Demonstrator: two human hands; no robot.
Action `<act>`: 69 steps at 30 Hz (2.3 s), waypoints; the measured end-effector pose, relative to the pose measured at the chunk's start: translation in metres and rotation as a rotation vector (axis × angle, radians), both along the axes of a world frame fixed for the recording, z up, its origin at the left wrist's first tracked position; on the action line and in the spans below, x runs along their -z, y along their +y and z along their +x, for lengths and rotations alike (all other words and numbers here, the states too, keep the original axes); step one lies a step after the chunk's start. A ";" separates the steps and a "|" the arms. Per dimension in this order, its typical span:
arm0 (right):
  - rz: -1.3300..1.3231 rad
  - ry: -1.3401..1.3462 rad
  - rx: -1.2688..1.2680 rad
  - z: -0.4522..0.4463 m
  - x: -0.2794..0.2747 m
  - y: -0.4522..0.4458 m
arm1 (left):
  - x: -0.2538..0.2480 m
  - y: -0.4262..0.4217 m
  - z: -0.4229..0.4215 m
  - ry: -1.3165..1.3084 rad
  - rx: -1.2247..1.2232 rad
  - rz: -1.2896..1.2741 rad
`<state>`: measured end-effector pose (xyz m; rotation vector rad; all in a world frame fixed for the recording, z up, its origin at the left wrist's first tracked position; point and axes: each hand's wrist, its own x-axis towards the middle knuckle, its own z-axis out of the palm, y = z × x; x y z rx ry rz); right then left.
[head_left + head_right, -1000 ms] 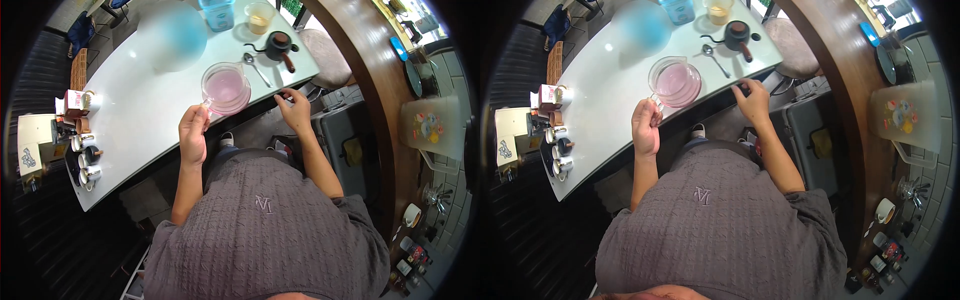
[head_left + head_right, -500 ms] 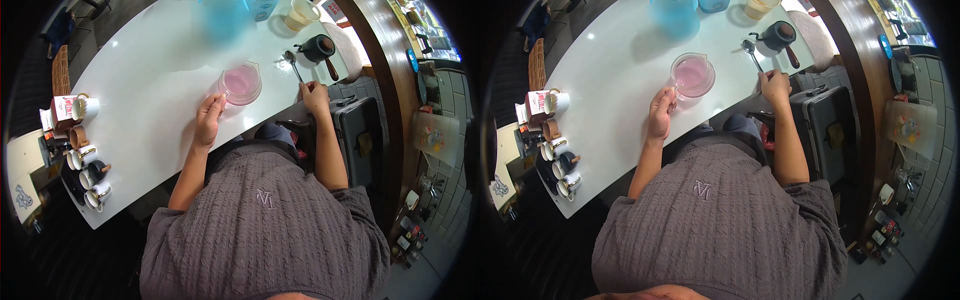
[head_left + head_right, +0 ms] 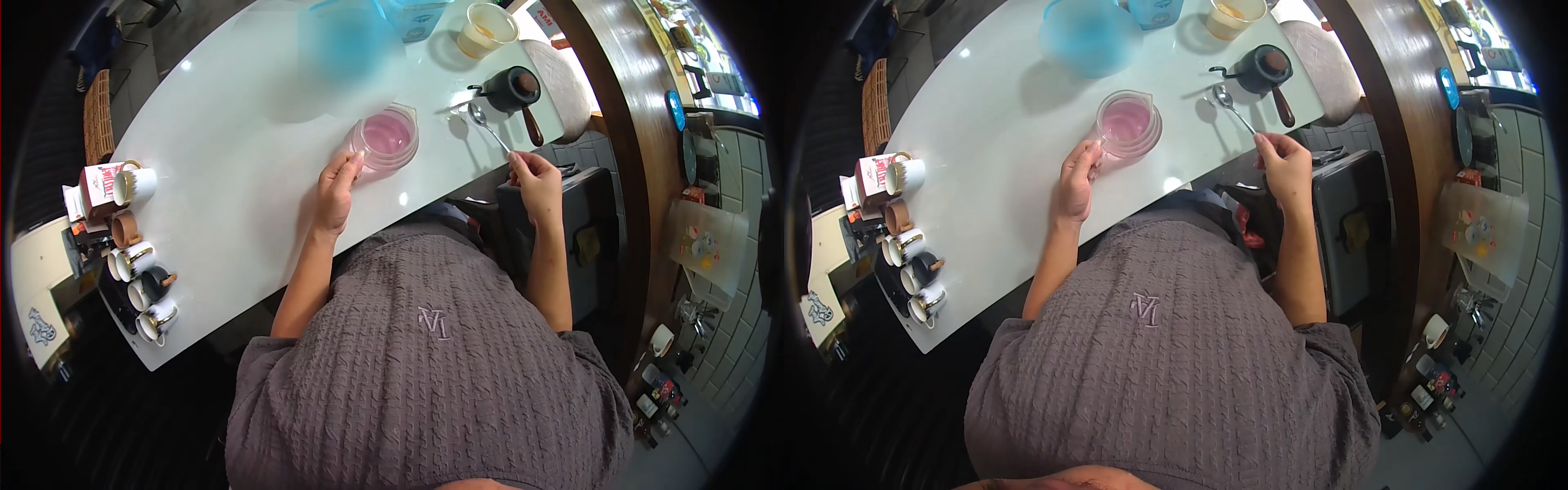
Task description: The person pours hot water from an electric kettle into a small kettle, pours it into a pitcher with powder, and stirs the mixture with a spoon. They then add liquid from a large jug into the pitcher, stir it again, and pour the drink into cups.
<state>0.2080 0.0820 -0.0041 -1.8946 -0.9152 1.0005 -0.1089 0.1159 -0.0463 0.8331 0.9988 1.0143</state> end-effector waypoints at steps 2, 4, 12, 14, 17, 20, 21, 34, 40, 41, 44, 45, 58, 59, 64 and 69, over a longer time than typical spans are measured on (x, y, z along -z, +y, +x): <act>-0.004 0.090 -0.020 0.006 -0.001 -0.003 | 0.000 0.001 0.005 0.016 -0.017 -0.002; -0.043 0.202 -0.010 0.010 -0.003 -0.003 | 0.001 0.002 0.010 0.007 -0.054 -0.012; 0.192 0.465 -0.049 0.029 -0.009 0.018 | 0.008 0.004 0.024 -0.033 -0.108 -0.012; 0.329 0.528 0.072 0.019 -0.021 0.028 | 0.008 0.002 0.026 -0.033 -0.121 -0.015; 0.403 0.701 0.129 0.021 -0.018 0.039 | 0.008 0.003 0.028 -0.031 -0.138 -0.018; 0.493 0.927 0.076 0.023 -0.014 0.048 | 0.010 0.002 0.027 0.044 -0.086 -0.005; 0.466 0.856 0.081 0.018 -0.016 0.052 | 0.011 0.000 0.028 0.049 -0.093 -0.005; 0.647 -0.173 -0.616 -0.086 -0.035 0.093 | 0.000 -0.019 0.032 0.238 -0.191 0.105; 0.850 -0.715 -0.712 -0.097 -0.019 0.100 | -0.003 -0.035 0.015 0.288 -0.237 0.063; 0.850 -0.713 -0.715 -0.098 -0.018 0.100 | -0.004 -0.037 0.012 0.288 -0.239 0.061; 0.828 -0.759 -0.705 -0.102 -0.015 0.100 | -0.006 -0.041 0.007 0.310 -0.260 0.070; 0.832 -0.762 -0.702 -0.103 -0.014 0.100 | -0.006 -0.041 0.006 0.312 -0.267 0.080; 0.820 -0.628 -0.816 -0.113 -0.004 0.106 | -0.012 -0.042 0.003 0.249 -0.283 0.096; 0.821 -0.627 -0.818 -0.114 -0.001 0.107 | -0.012 -0.042 0.003 0.248 -0.286 0.096; 0.859 -0.584 -0.887 -0.113 0.003 0.105 | -0.009 -0.041 0.003 0.231 -0.288 0.073; 0.780 -0.502 -0.977 -0.108 -0.002 0.104 | -0.011 -0.041 0.004 0.235 -0.285 0.058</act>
